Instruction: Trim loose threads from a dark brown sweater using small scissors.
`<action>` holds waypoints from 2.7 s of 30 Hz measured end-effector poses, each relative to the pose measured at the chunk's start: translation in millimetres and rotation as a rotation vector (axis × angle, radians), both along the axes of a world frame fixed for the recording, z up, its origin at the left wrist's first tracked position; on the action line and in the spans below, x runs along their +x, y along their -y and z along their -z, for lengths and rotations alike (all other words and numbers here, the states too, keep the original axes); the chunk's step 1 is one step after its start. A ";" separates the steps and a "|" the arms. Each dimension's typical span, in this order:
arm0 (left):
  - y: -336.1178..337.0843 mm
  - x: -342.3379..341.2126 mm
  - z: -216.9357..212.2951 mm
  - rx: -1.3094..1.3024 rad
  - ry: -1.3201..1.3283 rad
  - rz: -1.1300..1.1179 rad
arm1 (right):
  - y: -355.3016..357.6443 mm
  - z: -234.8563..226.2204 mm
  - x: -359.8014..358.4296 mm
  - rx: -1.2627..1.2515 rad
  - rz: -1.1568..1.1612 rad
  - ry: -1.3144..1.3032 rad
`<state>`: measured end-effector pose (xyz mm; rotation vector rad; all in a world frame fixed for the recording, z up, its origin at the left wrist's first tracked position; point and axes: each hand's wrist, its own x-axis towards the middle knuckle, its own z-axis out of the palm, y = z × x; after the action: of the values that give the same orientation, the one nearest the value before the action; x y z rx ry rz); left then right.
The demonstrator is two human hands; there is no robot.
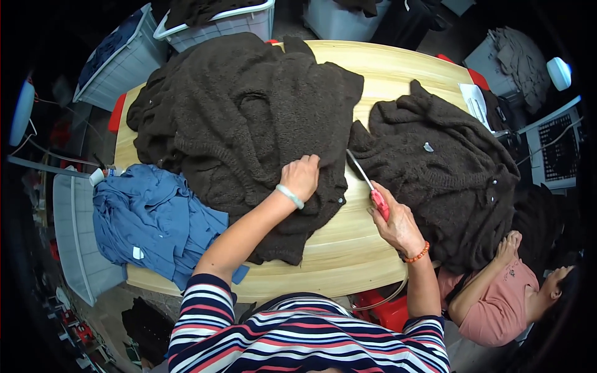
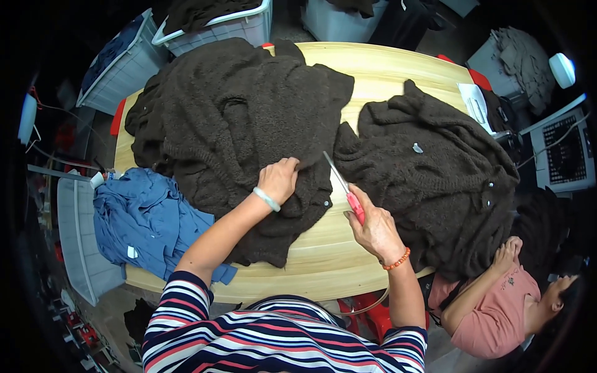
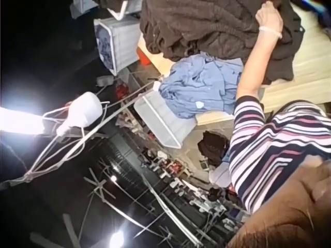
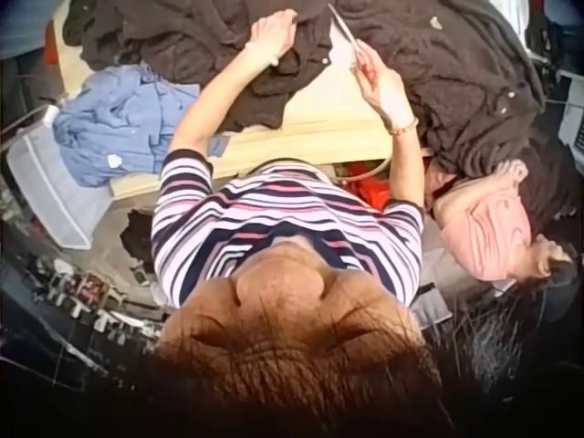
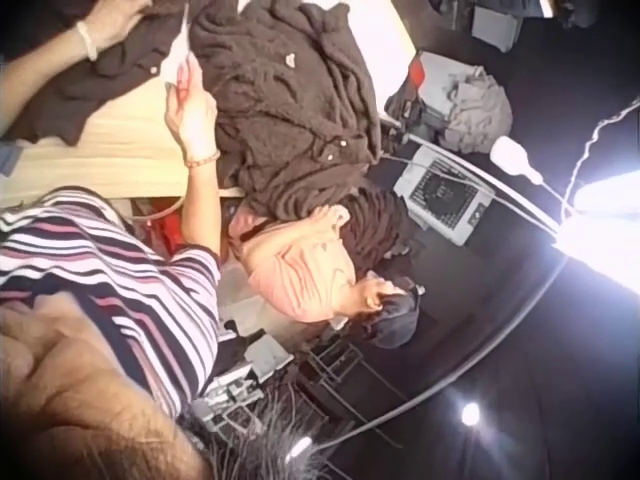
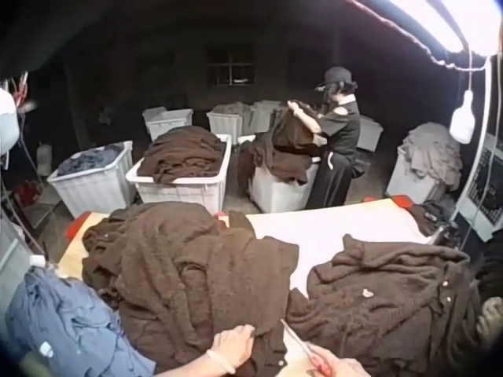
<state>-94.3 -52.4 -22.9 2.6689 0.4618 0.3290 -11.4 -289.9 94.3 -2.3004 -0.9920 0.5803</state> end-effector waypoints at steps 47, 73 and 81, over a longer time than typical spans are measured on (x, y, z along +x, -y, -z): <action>-62.1 -69.8 -7.6 -1.981 0.259 -0.280 | -22.4 -12.4 -59.0 -0.198 -0.450 -0.126; -41.9 -85.8 -4.1 -1.182 0.082 -0.191 | -18.4 -1.3 -37.0 -0.093 -0.179 -0.026; 2.0 -25.9 -23.7 0.464 0.092 0.191 | -6.9 8.0 -32.1 0.075 -0.118 0.121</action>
<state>-120.1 -54.4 0.8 3.0958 0.1052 0.5553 -43.5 -283.0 86.4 -2.2438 -1.1929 0.4469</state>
